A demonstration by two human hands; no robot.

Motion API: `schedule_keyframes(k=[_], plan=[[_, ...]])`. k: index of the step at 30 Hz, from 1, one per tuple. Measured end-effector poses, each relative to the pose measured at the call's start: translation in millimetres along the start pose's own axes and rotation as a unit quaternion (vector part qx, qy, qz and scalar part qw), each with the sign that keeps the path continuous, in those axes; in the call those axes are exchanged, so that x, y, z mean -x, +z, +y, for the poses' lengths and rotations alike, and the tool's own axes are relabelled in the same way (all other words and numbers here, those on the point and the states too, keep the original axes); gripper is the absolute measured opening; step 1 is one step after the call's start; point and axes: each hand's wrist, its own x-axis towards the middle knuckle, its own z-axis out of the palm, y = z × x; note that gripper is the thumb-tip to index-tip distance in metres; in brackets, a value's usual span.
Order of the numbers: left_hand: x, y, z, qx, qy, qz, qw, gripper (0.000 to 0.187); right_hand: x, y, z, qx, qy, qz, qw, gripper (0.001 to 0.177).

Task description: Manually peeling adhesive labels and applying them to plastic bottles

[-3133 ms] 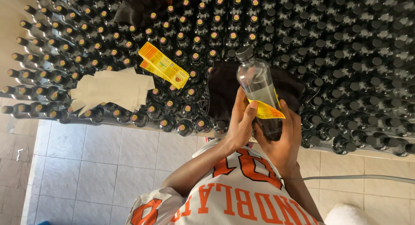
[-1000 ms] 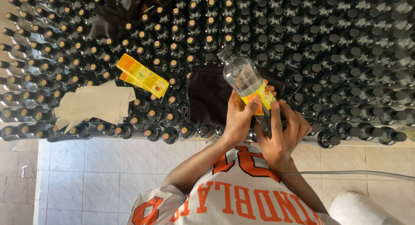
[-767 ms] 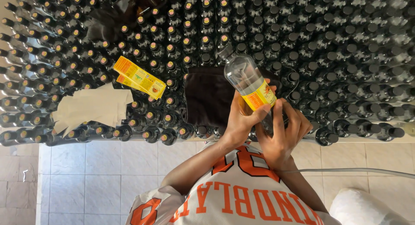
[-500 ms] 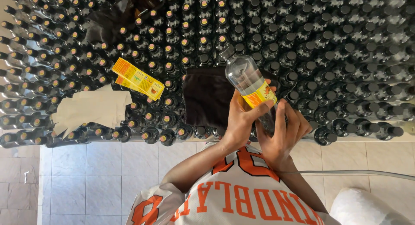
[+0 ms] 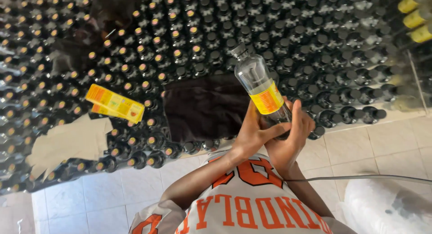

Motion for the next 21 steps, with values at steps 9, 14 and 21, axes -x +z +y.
schedule_keyframes(k=[9, 14, 21], plan=[[-6.6, 4.7, -20.1, -0.173, 0.017, 0.001, 0.985, 0.087, 19.8, -87.3, 99.2, -0.269, 0.317, -0.299, 0.859, 0.100], [-6.4, 30.3, -14.5, -0.342, 0.088, -0.087, 0.932, 0.076, -29.6, -163.5, 141.8, -0.240, 0.338, -0.141, 0.899, 0.075], [-5.1, 63.3, -50.1, -0.398, 0.188, -0.244, 0.864, 0.070, -79.6, -233.2, 125.9, -0.007, 0.348, -0.233, 0.908, 0.026]])
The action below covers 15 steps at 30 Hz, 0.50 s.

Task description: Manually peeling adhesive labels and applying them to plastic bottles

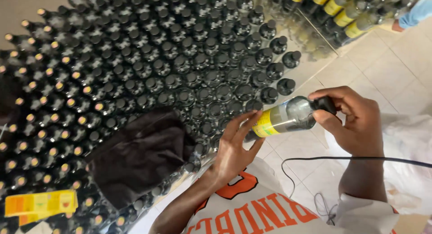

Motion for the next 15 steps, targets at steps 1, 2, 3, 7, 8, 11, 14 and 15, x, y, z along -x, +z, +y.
schedule_keyframes(k=[1, 2, 3, 7, 8, 11, 14, 15], plan=[[-6.9, 2.6, -0.2, 0.005, 0.000, -0.005, 1.000, 0.070, -0.9, -5.8, 4.9, 0.002, 0.006, 0.003, 1.000, 0.026], [-13.3, 4.1, 0.5, -0.005, 0.027, -0.013, 1.000, 0.069, -1.5, -11.1, 9.3, 0.006, -0.003, 0.018, 1.000, 0.027], [-19.5, 5.3, 1.3, -0.014, 0.054, -0.021, 0.998, 0.069, -1.8, -16.2, 13.3, 0.010, -0.012, 0.032, 0.999, 0.029], [-36.2, 4.8, 5.0, -0.044, 0.046, -0.048, 0.997, 0.099, -23.5, -53.0, 34.8, 0.044, -0.008, 0.088, 0.995, 0.042], [-38.1, -1.8, 5.9, -0.036, 0.027, -0.031, 0.999, 0.094, -35.0, -64.0, 42.2, 0.053, -0.016, 0.099, 0.994, 0.028], [-33.1, -26.3, 3.5, -0.006, -0.046, 0.026, 0.999, 0.078, -82.8, -90.0, 80.5, 0.086, -0.070, 0.110, 0.988, 0.016], [2.5, -52.5, -23.6, -0.085, -0.141, 0.099, 0.981, 0.062, -150.1, -101.3, 132.2, 0.187, -0.130, 0.122, 0.966, 0.019], [18.1, -61.0, -36.5, -0.184, -0.173, 0.134, 0.958, 0.058, -174.9, -102.9, 150.5, 0.264, -0.152, 0.135, 0.943, 0.019]])
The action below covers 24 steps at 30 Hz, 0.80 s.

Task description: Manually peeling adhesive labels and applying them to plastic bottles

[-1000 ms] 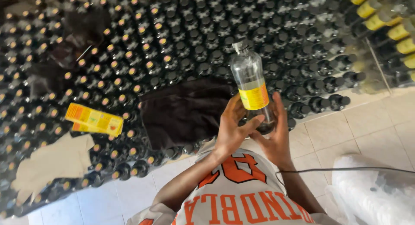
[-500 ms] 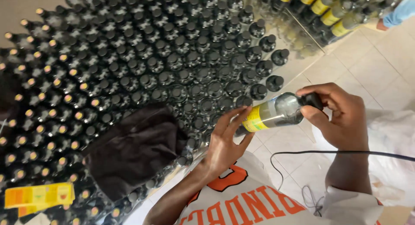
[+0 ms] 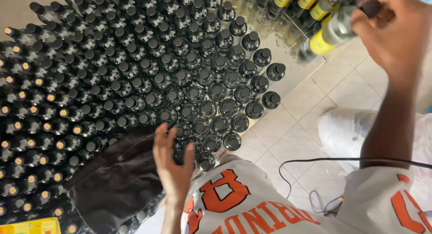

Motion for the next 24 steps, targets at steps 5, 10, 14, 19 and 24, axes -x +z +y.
schedule_keyframes(k=[5, 10, 14, 19, 24], plan=[[25.4, -43.7, -35.3, -0.108, -0.057, 0.096, 0.988, 0.052, -61.2, 148.1, 140.4, -0.077, 0.048, -0.040, 0.995, 0.017], [45.8, -61.5, -43.8, -0.154, -0.152, 0.118, 0.969, 0.052, -73.4, 250.9, 220.3, -0.098, 0.058, -0.019, 0.993, 0.023], [50.1, -63.3, -41.6, -0.152, -0.194, 0.114, 0.962, 0.055, -77.3, 270.8, 230.4, -0.121, 0.032, -0.019, 0.992, 0.025], [47.1, -56.1, -42.6, -0.144, -0.168, 0.117, 0.968, 0.054, -93.9, 291.0, 241.3, -0.143, 0.108, -0.018, 0.984, 0.025], [38.9, -46.5, -34.7, -0.109, -0.150, 0.121, 0.975, 0.051, -94.2, 293.6, 242.6, -0.136, 0.103, -0.021, 0.985, 0.027]])
